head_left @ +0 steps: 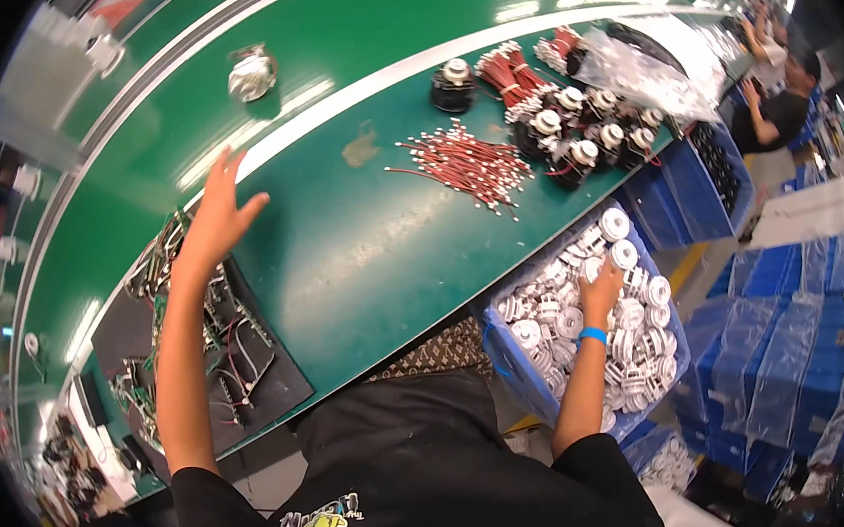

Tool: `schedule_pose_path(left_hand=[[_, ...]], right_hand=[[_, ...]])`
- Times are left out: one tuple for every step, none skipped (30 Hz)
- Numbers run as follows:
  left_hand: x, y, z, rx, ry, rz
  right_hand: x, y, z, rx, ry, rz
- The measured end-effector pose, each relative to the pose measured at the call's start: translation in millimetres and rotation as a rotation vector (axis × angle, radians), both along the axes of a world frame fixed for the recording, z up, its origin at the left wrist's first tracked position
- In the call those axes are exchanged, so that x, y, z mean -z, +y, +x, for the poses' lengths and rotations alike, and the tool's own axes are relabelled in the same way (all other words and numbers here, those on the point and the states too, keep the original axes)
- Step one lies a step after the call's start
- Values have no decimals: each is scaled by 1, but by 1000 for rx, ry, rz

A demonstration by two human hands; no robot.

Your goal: Assembling electronic components by connecting wires to circuit boards and placing them in plastic housings.

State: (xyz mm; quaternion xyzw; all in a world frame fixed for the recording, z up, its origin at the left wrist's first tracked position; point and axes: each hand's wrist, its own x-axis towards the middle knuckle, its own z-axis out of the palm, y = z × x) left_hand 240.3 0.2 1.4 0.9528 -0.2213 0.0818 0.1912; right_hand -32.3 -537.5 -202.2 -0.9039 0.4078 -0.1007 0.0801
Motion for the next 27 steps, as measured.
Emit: schedule_pose_path(left_hand=[[-15,-2,-19,27,115,50],[-25,1,-35,45,234,98],[-28,8,-48,100,254,15],[-32,12,-62,98,285,-37],[-38,15,-76,96,312,-92],[-46,19,-90,82,326,-129],[-52,25,-103,59,338,-166],[-58,29,-116,26,328,-179],[-65,34,-125,-51,470,-293],[-65,49,-136,-55,410,-278],[-59,64,-145,-45,352,-266],[-56,75,-156,-82,345,-259],[-46,90,-167,-249,209,-196],[-43,98,-177,-411,68,-98],[-38,107,-185,-431,63,-90],[-33,117,-192,-525,72,-149],[-28,128,-201,-625,78,-208],[-24,136,-205,-673,62,-186],[-21,145,-208,-685,57,-185],[-18,150,-205,-703,49,-203],[-16,156,-200,-714,43,-223],[-12,166,-195,-704,65,-257],[-10,173,-186,-707,57,-259],[-6,179,-174,-730,68,-320],[0,186,-159,-747,83,-384],[4,193,-147,-747,82,-384],[8,201,-133,-672,-19,-194]], right_hand=[[6,-7,-4,-16,-10,-23],[5,-10,-3,-70,-7,-23],[2,-10,-1,-129,-4,-19],[-1,-12,2,-179,-6,93],[-1,-13,1,-173,22,135],[-1,-12,-1,-159,34,110],[-17,3,4,-43,135,104],[-33,16,-1,-99,77,-4],[-44,17,-9,-94,68,-22],[-60,22,-9,32,165,102],[-67,22,-22,14,220,45],[-114,51,-14,94,384,203],[-128,45,-22,31,360,203],[-133,40,-30,13,272,300],[-161,58,-25,92,155,679],[-166,56,-29,6,-73,922],[-165,53,-34,-85,-303,1163],[-156,52,-33,-245,-623,1479],[-144,52,-30,-411,-956,1776],[-142,58,-25,-479,-1054,1944],[-149,78,-8,-621,-1082,2134],[-146,95,5,-714,-1090,2133],[-141,110,18,-809,-1100,2134],[-143,124,28,-641,-1013,1960],[-145,139,40,-478,-927,1776],[-166,172,55,-544,-853,1631],[-187,205,68,-600,-779,1482]])
